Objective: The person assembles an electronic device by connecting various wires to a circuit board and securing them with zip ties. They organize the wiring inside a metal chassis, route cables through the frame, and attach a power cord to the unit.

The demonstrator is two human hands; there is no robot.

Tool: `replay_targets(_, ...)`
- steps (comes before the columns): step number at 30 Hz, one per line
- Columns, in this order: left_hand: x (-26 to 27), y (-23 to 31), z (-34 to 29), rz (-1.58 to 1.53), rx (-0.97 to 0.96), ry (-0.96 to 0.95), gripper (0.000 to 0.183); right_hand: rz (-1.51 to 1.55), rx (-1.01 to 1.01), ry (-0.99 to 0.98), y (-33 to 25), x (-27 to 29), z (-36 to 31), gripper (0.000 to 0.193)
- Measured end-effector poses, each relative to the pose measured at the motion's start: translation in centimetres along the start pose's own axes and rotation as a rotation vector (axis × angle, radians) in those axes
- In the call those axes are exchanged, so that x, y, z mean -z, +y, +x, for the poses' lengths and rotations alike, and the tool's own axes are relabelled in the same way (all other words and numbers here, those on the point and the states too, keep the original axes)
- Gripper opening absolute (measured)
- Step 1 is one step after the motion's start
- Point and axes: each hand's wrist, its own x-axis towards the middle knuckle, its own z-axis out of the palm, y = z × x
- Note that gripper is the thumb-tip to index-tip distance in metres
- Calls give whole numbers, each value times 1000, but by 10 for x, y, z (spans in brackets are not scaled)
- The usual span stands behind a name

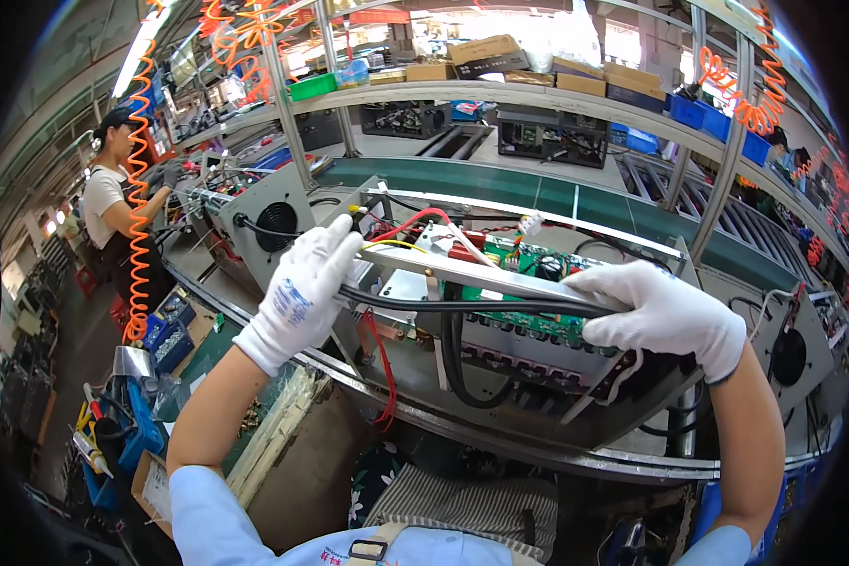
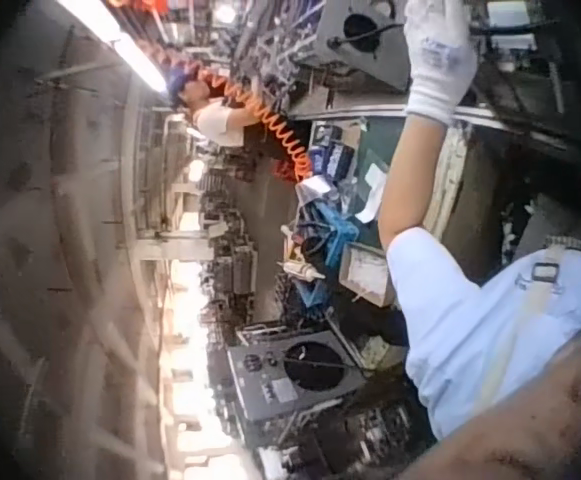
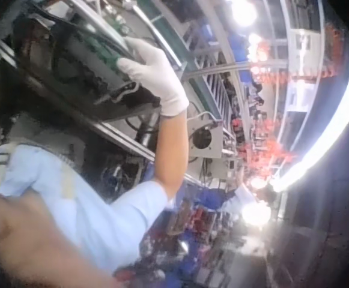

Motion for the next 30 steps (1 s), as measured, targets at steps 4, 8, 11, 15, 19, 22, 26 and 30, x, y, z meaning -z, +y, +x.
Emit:
replay_targets(4,3,12,14,122,73,34,72,-35,-60,17,3,0,-2,46)
replay_targets(8,-4,30,22,25,-285,130,57,-90,-4,-7,10,4,-1,48)
replay_targets(11,-11,28,13,134,-244,161,46,-106,66,-42,19,9,0,50)
replay_targets(15,-12,31,36,-61,-185,202,38,-48,1,-85,16,11,0,51)
replay_targets(19,-18,43,51,-131,-248,35,30,68,-20,-77,25,11,0,53)
replay_targets(22,-9,42,65,-88,-153,-57,33,-186,268,-13,46,11,10,52)
replay_targets(26,-14,43,51,8,-179,7,44,-81,219,-57,42,10,9,47)
replay_targets(30,-6,63,52,124,-126,93,42,-105,217,-5,44,8,9,42)
